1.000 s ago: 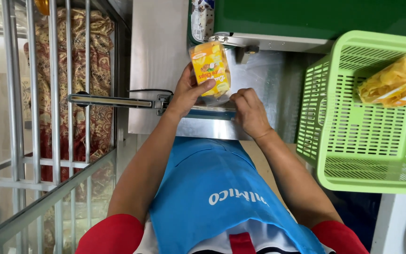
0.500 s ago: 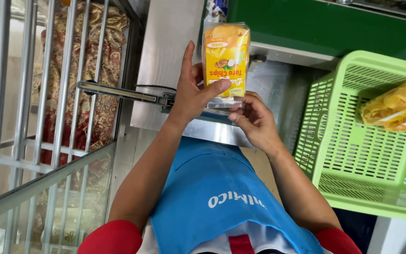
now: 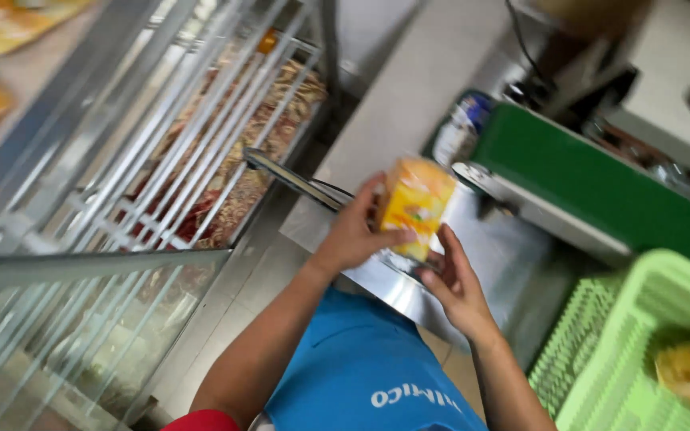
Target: Sealing plastic bags of chips using a manual heat sealer and placing them in a basket.
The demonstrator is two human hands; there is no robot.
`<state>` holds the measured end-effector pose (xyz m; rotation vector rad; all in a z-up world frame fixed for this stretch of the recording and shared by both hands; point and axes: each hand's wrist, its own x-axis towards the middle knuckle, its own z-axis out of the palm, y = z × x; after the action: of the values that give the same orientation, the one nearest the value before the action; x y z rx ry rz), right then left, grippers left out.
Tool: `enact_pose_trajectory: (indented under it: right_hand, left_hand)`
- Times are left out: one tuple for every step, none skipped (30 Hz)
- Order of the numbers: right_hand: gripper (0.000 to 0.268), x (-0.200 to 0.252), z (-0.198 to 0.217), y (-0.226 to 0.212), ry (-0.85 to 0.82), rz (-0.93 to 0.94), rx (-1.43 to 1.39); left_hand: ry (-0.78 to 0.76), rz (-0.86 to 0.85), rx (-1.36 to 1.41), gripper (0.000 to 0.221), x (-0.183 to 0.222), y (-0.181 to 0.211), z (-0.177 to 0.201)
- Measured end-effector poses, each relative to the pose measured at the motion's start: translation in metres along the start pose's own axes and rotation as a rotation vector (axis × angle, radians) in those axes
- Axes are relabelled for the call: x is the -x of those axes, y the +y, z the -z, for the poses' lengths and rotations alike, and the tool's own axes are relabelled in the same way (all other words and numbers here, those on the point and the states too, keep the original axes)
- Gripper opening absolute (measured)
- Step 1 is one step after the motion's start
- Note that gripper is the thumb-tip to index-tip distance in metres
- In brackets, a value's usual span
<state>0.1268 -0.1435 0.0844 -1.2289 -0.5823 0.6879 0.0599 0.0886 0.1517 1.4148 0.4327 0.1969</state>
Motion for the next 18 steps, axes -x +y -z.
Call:
enact_pose_trajectory:
  right_hand:
    - [0.083, -0.012, -0.003, 0.0, -0.05, 0.007, -0.002]
    - [0.081, -0.012, -0.005, -0.002, -0.109, -0.031, -0.09]
    - [0.079, -0.012, -0.006, -0.003, -0.167, -0.071, -0.177]
    - [0.079, -0.016, -0.008, -0.002, -0.184, -0.077, -0.175]
    - [0.071, -0.02, -0.009, -0.001, -0.14, -0.094, -0.121]
    - [0.063, -0.025, -0.009, 0.0, -0.093, -0.106, -0.064]
    - [0.063, -0.026, -0.012, -0.006, -0.107, -0.108, -0.06]
    - [0.058, -0.029, -0.016, -0.011, -0.035, -0.151, 0.008]
    - [0.053, -0.032, -0.02, -0.016, 0.037, -0.192, 0.077]
    - [0.053, -0.034, -0.021, -0.02, 0.029, -0.189, 0.079]
    - [0.051, -0.035, -0.022, -0.023, 0.054, -0.227, 0.117]
    - [0.049, -0.038, -0.023, -0.027, 0.079, -0.263, 0.153]
    - [0.049, -0.037, -0.022, -0.027, 0.072, -0.258, 0.154]
    - [0.046, -0.035, -0.021, -0.028, 0.08, -0.236, 0.164]
    - [0.044, -0.033, -0.02, -0.029, 0.088, -0.214, 0.174]
    - [0.044, -0.031, -0.02, -0.033, 0.089, -0.212, 0.174]
    - [0.043, -0.029, -0.02, -0.037, 0.135, -0.234, 0.195]
    - [0.041, -0.025, -0.022, -0.04, 0.191, -0.255, 0.212]
  left_hand:
    - [0.046, -0.021, 0.0, 0.12, 0.003, 0.003, 0.005]
    - [0.055, 0.019, 0.011, 0.119, 0.012, 0.004, 0.005]
    - [0.063, 0.059, 0.023, 0.119, 0.019, 0.005, 0.003]
    - [0.08, 0.056, 0.03, 0.119, 0.021, 0.004, 0.009]
    - [0.132, 0.061, 0.018, 0.116, 0.022, 0.004, 0.015]
    - [0.18, 0.064, 0.006, 0.114, 0.022, 0.004, 0.022]
    - [0.192, 0.06, 0.012, 0.114, 0.028, 0.026, 0.029]
    - [0.204, 0.002, -0.145, 0.109, 0.034, 0.049, 0.038]
    - [0.215, -0.053, -0.304, 0.104, 0.04, 0.072, 0.046]
    - [0.223, -0.057, -0.302, 0.104, 0.039, 0.093, 0.061]
    - [0.263, -0.261, -0.484, 0.095, 0.039, 0.113, 0.076]
    - [0.3, -0.467, -0.667, 0.087, 0.038, 0.134, 0.092]
    - [0.307, -0.471, -0.668, 0.087, 0.037, 0.154, 0.109]
    - [0.352, -0.567, -0.925, 0.082, 0.037, 0.174, 0.127]
    - [0.392, -0.658, -1.184, 0.076, 0.037, 0.193, 0.143]
    - [0.392, -0.66, -1.184, 0.076, 0.044, 0.209, 0.157]
    - [0.492, -0.754, -1.379, 0.065, 0.05, 0.225, 0.17]
    - [0.58, -0.854, -1.571, 0.055, 0.054, 0.242, 0.183]
